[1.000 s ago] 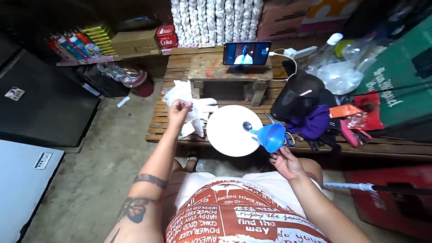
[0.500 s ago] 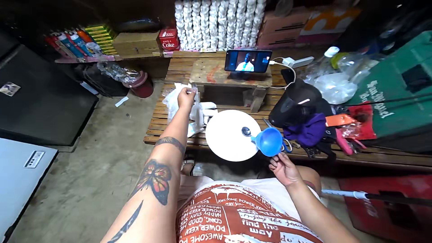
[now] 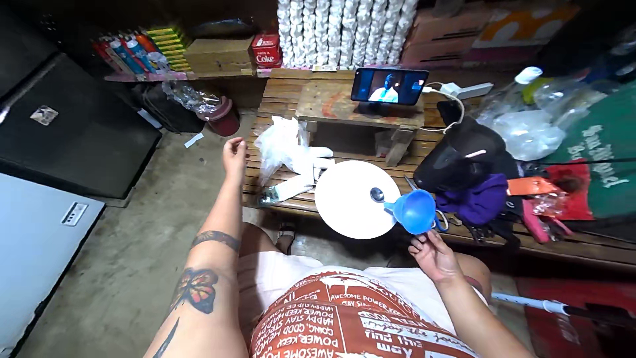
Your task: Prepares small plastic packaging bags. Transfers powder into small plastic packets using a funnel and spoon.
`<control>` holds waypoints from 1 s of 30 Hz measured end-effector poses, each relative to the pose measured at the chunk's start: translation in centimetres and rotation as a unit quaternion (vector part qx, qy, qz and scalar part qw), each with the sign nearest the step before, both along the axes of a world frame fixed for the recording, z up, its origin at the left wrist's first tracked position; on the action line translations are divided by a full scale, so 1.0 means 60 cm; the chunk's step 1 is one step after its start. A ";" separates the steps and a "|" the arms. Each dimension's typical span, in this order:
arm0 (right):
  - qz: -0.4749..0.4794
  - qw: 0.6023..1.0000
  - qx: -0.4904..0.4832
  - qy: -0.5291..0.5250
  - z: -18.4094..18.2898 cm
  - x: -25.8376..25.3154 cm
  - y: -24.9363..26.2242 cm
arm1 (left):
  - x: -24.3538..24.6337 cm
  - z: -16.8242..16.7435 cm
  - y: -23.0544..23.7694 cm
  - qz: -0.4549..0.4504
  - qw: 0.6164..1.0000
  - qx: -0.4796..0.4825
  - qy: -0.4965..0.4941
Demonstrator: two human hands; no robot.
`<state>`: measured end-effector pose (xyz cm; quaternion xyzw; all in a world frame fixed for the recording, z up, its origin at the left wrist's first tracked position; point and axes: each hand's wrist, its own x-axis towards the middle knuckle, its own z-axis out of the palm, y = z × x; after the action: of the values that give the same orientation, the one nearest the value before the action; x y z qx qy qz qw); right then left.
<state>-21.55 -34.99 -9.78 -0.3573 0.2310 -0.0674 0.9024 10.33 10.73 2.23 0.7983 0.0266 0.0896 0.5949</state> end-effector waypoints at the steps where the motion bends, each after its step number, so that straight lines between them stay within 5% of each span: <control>1: 0.001 1.000 0.005 -0.002 -0.001 0.000 -0.001 | -0.003 -0.018 0.032 0.029 0.999 0.013 0.023; 5: 0.005 1.000 0.002 -0.004 -0.002 0.003 0.005 | -0.036 -0.095 0.105 0.063 0.984 0.123 0.112; 8: 0.014 1.000 -0.007 -0.004 -0.001 0.006 0.011 | -0.050 -0.132 0.102 -0.013 0.963 0.210 0.167; 11: 0.014 0.999 -0.028 0.006 0.001 0.004 0.013 | -0.056 -0.137 0.071 -0.072 0.938 0.260 0.219; 16: 0.010 0.999 -0.039 0.020 0.003 -0.003 0.013 | -0.062 -0.135 0.037 -0.035 0.935 0.292 0.199; 30: 0.029 0.999 -0.040 0.018 0.007 0.001 0.016 | -0.031 0.035 -0.021 -0.070 0.940 0.330 0.052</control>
<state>-21.49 -34.02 -9.37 -0.4006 0.2334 -0.0437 0.8850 8.46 9.50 4.34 0.9531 -0.0292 0.0098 0.3010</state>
